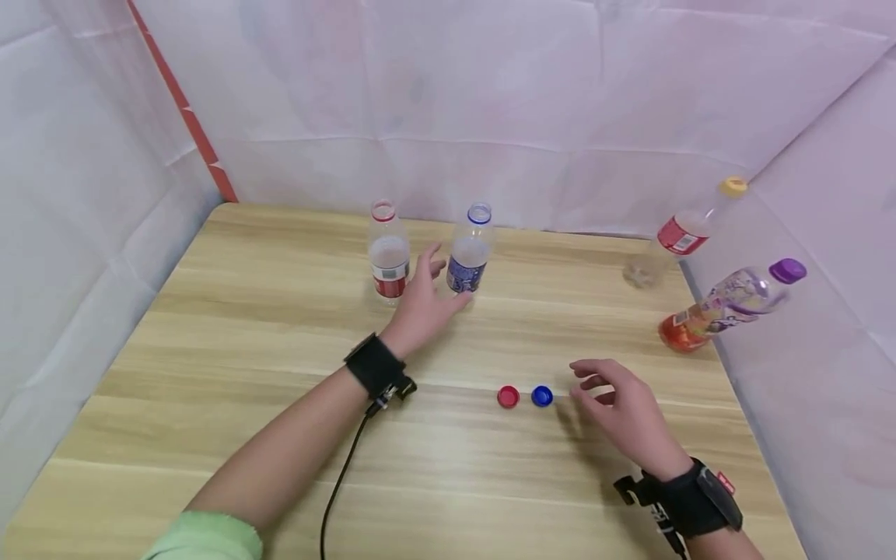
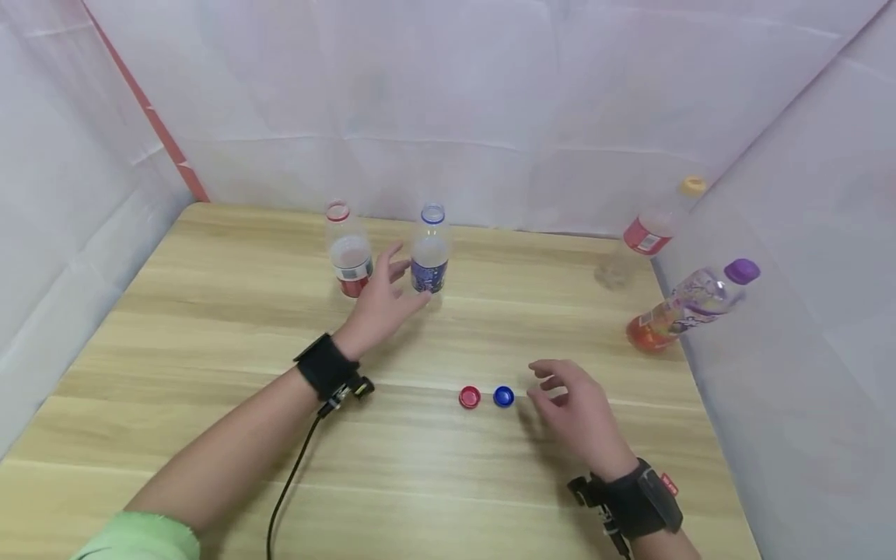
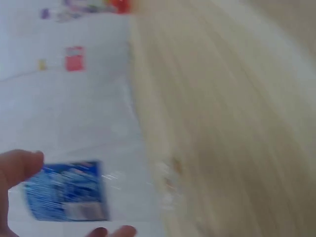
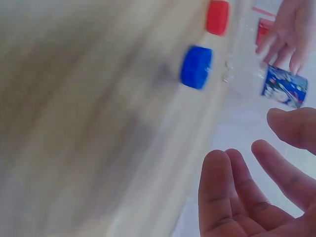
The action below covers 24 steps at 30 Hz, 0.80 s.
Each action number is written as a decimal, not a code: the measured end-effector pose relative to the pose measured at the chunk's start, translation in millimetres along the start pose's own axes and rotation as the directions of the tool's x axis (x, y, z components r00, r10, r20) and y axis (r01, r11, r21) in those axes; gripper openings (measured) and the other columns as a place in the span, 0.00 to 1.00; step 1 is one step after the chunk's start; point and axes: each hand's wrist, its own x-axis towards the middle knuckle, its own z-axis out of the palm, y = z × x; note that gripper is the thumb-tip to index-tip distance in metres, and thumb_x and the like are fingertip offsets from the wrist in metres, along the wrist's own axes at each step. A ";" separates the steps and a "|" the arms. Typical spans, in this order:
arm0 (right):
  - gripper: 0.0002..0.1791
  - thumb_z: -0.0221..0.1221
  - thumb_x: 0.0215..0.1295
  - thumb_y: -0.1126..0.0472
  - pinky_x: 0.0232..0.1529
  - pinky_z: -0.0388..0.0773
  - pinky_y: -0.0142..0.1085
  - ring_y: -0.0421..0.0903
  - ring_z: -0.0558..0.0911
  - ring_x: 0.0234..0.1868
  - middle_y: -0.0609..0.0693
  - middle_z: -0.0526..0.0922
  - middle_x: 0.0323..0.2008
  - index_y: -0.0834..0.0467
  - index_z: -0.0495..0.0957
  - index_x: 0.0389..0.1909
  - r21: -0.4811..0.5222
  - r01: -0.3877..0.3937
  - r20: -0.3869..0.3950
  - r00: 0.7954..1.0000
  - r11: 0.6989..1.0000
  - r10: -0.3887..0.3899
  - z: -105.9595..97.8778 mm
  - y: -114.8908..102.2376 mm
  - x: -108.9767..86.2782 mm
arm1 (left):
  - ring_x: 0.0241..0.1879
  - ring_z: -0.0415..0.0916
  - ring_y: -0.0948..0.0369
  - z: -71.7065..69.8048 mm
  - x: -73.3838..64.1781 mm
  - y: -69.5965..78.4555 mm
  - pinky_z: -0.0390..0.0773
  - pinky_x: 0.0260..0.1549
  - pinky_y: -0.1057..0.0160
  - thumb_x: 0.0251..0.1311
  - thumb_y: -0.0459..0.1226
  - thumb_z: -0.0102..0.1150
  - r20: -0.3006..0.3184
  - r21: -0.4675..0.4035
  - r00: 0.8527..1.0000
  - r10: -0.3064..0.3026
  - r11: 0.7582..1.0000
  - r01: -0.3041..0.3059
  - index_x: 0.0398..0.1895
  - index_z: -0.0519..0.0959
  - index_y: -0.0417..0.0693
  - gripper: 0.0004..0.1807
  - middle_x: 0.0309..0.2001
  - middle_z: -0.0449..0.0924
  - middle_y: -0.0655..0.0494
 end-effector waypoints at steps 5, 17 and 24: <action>0.18 0.69 0.67 0.68 0.39 0.82 0.24 0.41 0.85 0.44 0.57 0.87 0.50 0.60 0.83 0.58 -0.003 0.058 -0.135 0.989 0.998 -0.058 -20.3 -7.0 8.6 | 0.76 0.64 0.51 -26.0 -43.7 11.9 0.71 0.72 0.45 0.70 0.49 0.67 0.043 -0.058 0.998 -0.036 0.998 0.038 0.82 0.54 0.56 0.44 0.75 0.67 0.47; 0.47 0.70 0.63 0.69 0.60 0.77 0.28 0.38 0.77 0.59 0.39 0.77 0.57 0.46 0.57 0.78 0.251 -0.012 -0.685 0.704 0.968 0.186 -95.1 5.0 41.9 | 0.74 0.68 0.57 -66.5 -130.8 6.4 0.73 0.70 0.45 0.70 0.47 0.67 0.101 -0.105 0.993 0.068 0.993 -0.057 0.75 0.64 0.65 0.34 0.72 0.71 0.61; 0.61 0.71 0.65 0.54 0.80 0.57 0.42 0.41 0.57 0.78 0.43 0.56 0.79 0.32 0.35 0.82 0.427 -0.301 -0.502 0.705 0.853 0.501 -112.4 49.6 60.5 | 0.73 0.69 0.57 -74.5 -144.5 -2.4 0.74 0.69 0.46 0.71 0.44 0.67 0.068 -0.080 0.994 0.089 0.993 -0.083 0.75 0.65 0.65 0.33 0.71 0.73 0.61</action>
